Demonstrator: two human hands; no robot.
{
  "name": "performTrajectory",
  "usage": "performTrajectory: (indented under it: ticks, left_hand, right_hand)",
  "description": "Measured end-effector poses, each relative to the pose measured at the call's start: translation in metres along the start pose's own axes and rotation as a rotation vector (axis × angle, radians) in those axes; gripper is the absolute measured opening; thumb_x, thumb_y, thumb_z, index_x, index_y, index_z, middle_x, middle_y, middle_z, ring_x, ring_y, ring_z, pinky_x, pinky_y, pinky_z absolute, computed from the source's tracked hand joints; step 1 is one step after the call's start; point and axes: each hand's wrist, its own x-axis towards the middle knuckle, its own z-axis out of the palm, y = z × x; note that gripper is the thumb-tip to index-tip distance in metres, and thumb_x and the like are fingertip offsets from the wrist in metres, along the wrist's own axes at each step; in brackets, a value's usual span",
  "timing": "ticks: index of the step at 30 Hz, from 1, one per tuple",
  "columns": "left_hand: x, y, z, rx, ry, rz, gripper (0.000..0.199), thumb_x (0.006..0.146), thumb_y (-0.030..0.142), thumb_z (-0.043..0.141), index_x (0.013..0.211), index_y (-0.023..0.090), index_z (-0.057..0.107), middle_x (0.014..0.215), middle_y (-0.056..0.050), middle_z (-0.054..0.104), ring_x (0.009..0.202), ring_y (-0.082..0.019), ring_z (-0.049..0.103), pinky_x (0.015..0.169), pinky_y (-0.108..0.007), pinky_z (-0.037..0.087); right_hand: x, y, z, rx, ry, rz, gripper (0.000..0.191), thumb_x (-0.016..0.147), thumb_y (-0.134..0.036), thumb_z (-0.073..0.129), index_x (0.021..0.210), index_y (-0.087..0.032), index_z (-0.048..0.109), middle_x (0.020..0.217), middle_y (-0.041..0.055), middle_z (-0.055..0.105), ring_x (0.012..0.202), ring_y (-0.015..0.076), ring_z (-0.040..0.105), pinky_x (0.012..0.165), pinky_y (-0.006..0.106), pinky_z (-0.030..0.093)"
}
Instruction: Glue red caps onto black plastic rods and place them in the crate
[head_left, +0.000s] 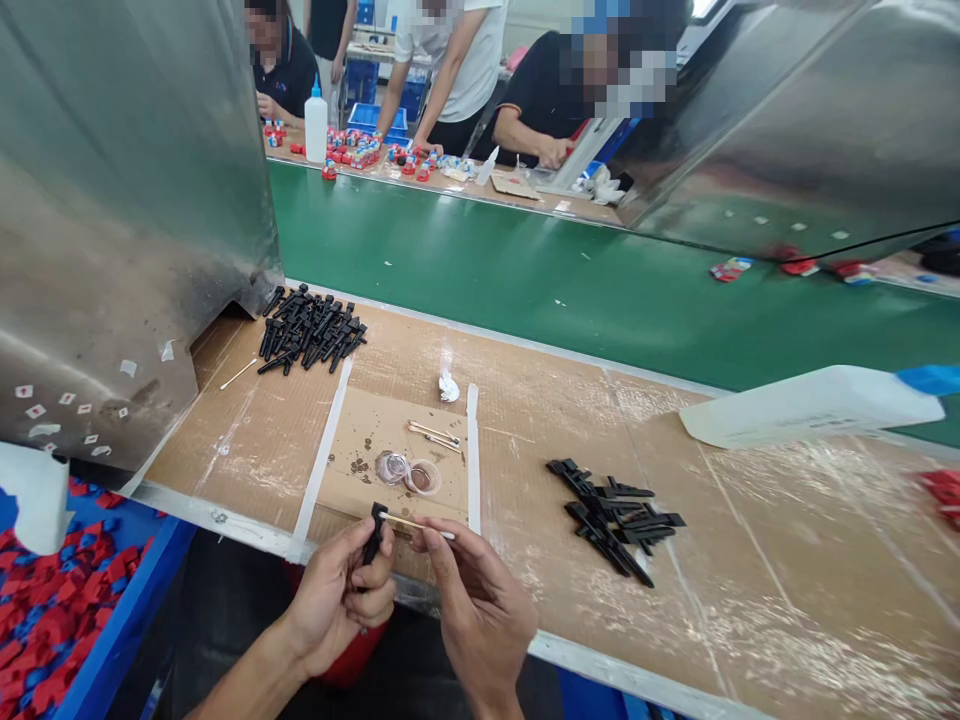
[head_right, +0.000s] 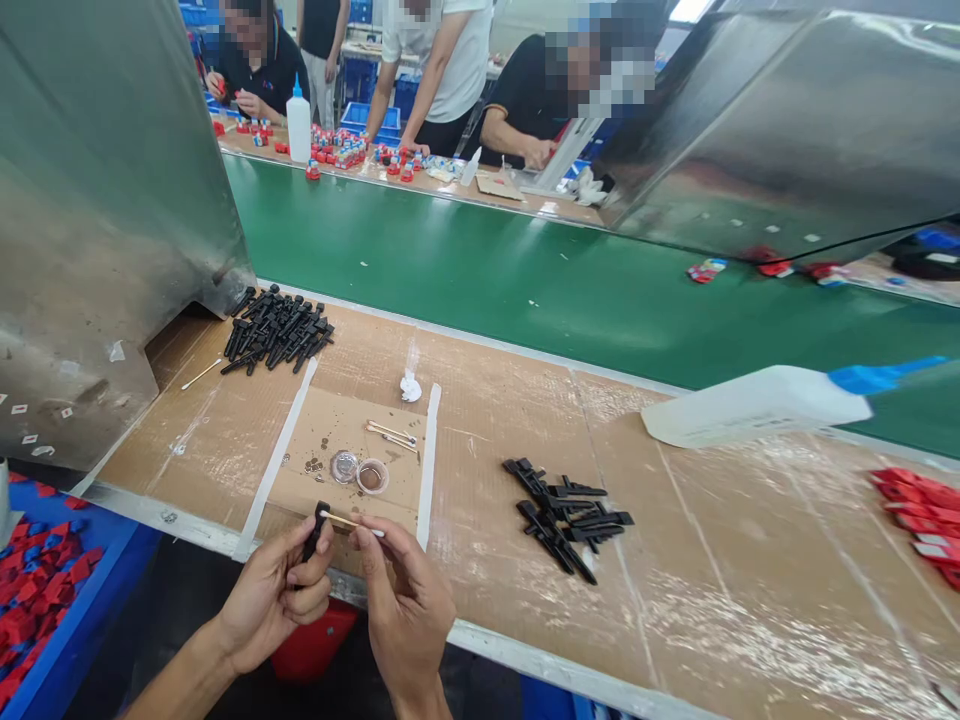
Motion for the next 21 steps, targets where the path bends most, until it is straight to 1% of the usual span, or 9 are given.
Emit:
performTrajectory:
  ticks: [5,9,13,21]
  left_hand:
    - [0.0012,-0.0002,0.0004,-0.001,0.006,-0.005,0.029,0.093,0.043,0.05,0.084,0.015,0.054,0.053,0.011,0.023,0.037,-0.002,0.011,0.039,-0.017,0.012]
    - [0.001,-0.0005,0.001,-0.01,-0.006,-0.001,0.03,0.091,0.044,0.054,0.085,0.015,0.054,0.053,0.011,0.023,0.037,-0.002,0.01,0.039,-0.016,0.012]
    - [0.001,-0.0007,0.0002,-0.018,0.008,-0.011,0.03,0.089,0.045,0.057,0.086,0.014,0.054,0.052,0.011,0.024,0.037,-0.001,0.01,0.039,-0.016,0.012]
    - [0.0012,-0.0009,-0.0004,-0.025,0.004,-0.001,0.032,0.087,0.045,0.06,0.086,0.014,0.055,0.052,0.012,0.025,0.037,-0.001,0.01,0.039,-0.016,0.011]
  right_hand:
    - [0.0003,0.0014,-0.0011,-0.035,-0.002,-0.036,0.021,0.086,-0.014,0.066,0.103,-0.026,0.071,0.099,0.003,0.075,0.08,0.0169,0.072,0.072,0.025,0.059]
    - [-0.0004,0.0008,-0.0032,-0.091,-0.02,-0.074,0.024,0.086,-0.013,0.066,0.106,-0.027,0.07,0.096,0.0014,0.075,0.08,0.0169,0.072,0.072,0.026,0.059]
    - [-0.0016,-0.0013,-0.0044,-0.129,-0.023,-0.116,0.027,0.086,-0.012,0.065,0.107,-0.028,0.069,0.095,0.0003,0.074,0.078,0.0162,0.072,0.073,0.026,0.058]
    - [-0.0045,-0.0004,-0.006,-0.155,-0.037,-0.124,0.026,0.086,-0.012,0.065,0.107,-0.026,0.07,0.095,0.0023,0.074,0.078,0.0178,0.071,0.074,0.029,0.059]
